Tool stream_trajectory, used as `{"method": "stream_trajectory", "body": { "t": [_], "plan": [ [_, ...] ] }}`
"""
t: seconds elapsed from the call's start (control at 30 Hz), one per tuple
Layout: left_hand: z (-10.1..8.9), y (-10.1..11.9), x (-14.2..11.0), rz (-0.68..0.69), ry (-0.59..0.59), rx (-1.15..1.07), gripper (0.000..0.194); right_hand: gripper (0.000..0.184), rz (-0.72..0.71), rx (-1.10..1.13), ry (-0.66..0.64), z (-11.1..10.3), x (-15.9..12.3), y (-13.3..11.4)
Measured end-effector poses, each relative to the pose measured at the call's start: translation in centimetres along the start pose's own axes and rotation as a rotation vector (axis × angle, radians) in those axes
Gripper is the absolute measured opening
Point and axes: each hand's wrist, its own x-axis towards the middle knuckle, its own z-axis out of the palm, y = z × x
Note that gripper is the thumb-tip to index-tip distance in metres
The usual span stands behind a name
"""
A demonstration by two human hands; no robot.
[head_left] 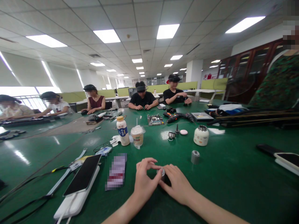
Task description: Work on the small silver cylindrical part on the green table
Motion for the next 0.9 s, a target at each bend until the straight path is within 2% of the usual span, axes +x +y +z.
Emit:
{"method": "stream_trajectory", "body": {
  "t": [0.13,0.2,0.37,0.5,0.6,0.73,0.83,0.9],
  "plan": [
    [-0.2,-1.2,0.9,-0.089,0.08,-0.063,0.016,0.021,0.005,0.003,0.005,0.1,0.0,-0.1],
    [-0.4,-2.4,1.3,-0.131,0.083,-0.058,0.017,0.022,0.006,0.0,0.01,0.1,0.0,-0.1],
    [-0.3,-5.4,1.4,-0.199,-0.084,0.015,0.022,0.025,0.02,0.005,0.01,0.1,0.0,-0.1],
    [0.0,-6.2,1.2,-0.206,-0.118,0.038,0.026,0.027,0.025,-0.005,-0.003,-0.1,0.0,-0.2],
    [0.0,-5.7,1.5,-0.202,-0.077,-0.034,0.026,0.026,0.027,-0.006,-0.011,-0.2,0.1,-0.3],
    [-0.4,-3.3,2.0,-0.136,0.009,-0.179,0.01,0.023,0.024,0.0,-0.007,-0.2,0.1,-0.3],
    [-0.6,-1.1,1.9,-0.073,-0.073,-0.26,0.007,0.02,0.018,-0.006,-0.008,-0.1,0.1,-0.2],
    [-0.6,-0.1,1.7,-0.069,-0.136,-0.273,0.012,0.02,0.013,-0.008,-0.008,0.0,0.1,-0.2]
  ]
}}
